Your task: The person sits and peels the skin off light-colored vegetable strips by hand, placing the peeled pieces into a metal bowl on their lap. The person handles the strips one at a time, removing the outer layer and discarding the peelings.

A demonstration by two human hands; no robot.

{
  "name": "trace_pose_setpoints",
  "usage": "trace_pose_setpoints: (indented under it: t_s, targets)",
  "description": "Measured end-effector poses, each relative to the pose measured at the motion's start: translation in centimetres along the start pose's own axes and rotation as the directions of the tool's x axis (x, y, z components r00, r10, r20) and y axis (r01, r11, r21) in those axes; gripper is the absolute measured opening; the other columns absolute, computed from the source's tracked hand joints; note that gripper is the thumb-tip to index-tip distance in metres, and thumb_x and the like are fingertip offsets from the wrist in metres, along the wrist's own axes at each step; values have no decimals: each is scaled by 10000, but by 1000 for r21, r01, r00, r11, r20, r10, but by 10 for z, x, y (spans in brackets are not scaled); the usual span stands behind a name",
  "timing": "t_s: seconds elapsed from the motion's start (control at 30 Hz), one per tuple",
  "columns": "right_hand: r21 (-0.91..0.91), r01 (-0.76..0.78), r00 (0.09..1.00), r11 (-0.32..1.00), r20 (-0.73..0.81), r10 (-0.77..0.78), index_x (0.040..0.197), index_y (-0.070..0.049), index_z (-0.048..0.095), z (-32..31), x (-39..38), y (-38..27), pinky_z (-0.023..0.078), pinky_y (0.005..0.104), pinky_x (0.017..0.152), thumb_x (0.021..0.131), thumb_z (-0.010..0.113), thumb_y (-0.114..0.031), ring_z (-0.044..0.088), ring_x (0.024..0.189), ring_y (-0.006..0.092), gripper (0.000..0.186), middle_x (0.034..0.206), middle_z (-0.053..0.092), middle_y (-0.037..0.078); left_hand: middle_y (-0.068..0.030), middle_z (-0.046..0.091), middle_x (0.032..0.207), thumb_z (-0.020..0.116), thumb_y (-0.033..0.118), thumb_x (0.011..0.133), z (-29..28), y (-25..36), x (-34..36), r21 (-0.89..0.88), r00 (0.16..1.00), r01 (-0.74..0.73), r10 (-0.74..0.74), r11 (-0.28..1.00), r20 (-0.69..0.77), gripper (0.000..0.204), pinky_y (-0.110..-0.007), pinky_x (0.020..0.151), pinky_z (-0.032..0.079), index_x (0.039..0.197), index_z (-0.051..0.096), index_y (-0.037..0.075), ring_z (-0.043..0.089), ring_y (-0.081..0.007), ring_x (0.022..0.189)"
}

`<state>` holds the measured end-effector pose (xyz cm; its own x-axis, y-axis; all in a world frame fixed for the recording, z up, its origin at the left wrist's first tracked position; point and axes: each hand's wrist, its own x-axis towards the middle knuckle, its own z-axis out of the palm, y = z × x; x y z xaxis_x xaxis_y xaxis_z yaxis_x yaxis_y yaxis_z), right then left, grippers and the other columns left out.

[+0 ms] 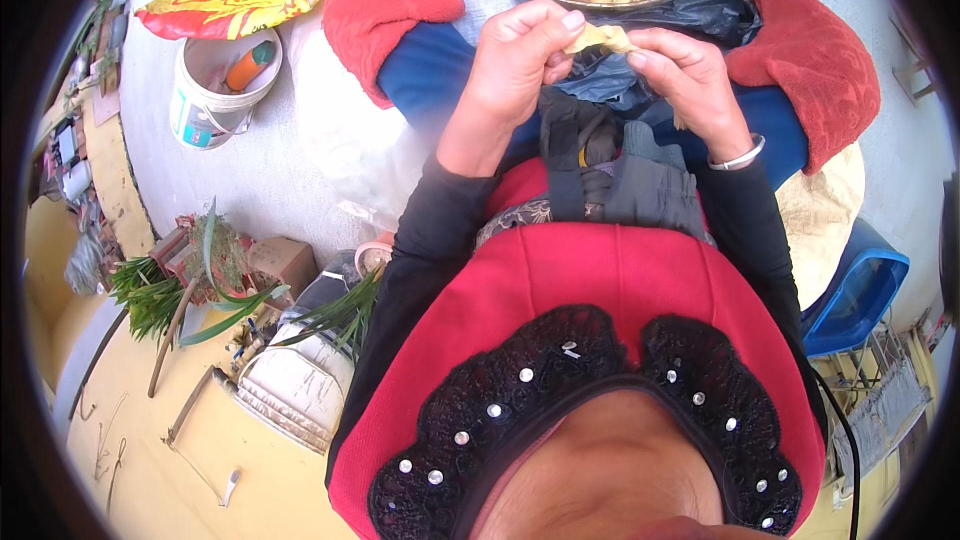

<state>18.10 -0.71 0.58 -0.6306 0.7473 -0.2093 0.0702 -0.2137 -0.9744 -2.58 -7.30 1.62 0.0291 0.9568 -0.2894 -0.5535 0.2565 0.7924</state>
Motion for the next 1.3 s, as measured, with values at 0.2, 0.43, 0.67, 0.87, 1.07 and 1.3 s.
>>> trace_pose_setpoints:
  t_s: [0.2,0.43,0.67,0.87,1.07,1.3]
  targets:
    - [-399,288,950,871,3,-313,1010,31,665,-9,14,-16,496,262,736,864,687,-65,645,814,169,176,906,674,102,-8,618,777,507,339,994,-26,19,15,506,987,-162,149,847,66,364,-218,607,420,1003,676,17,531,-81,660]
    - [-502,354,916,789,15,-402,1000,29,665,-10,25,-29,503,274,736,859,677,-35,651,818,194,156,892,673,111,-91,668,954,511,304,999,-14,22,28,290,980,59,-111,955,164,398,-256,721,490,1235,596,-5,630,-141,820]
    - [-419,355,902,836,-80,-424,999,19,674,-6,31,-27,497,253,726,867,657,-7,638,815,153,135,882,672,84,-129,629,1032,512,132,983,-9,-2,32,-380,902,325,-165,866,398,467,-304,720,494,1420,393,21,609,-183,850]
    - [-352,327,907,877,-145,-397,1004,17,678,-1,33,-21,488,235,726,870,652,-4,629,814,133,139,880,671,75,-130,630,993,532,129,974,-1,-11,25,-471,932,310,-165,826,324,407,-291,699,493,1355,440,22,610,-178,795]
    - [-336,224,941,915,-168,-293,999,13,673,1,29,-14,492,245,700,858,673,-28,631,792,133,147,876,669,82,-85,651,862,553,128,966,0,-15,28,-189,972,231,-217,954,93,255,-230,584,494,1193,525,14,608,-133,657]
    - [-597,288,895,749,-111,-432,984,-9,646,16,19,-28,499,293,649,849,672,-29,641,729,236,139,824,630,110,-66,663,828,536,43,960,12,-29,37,231,980,-46,89,972,-178,155,-215,549,497,1111,557,12,608,-98,610]
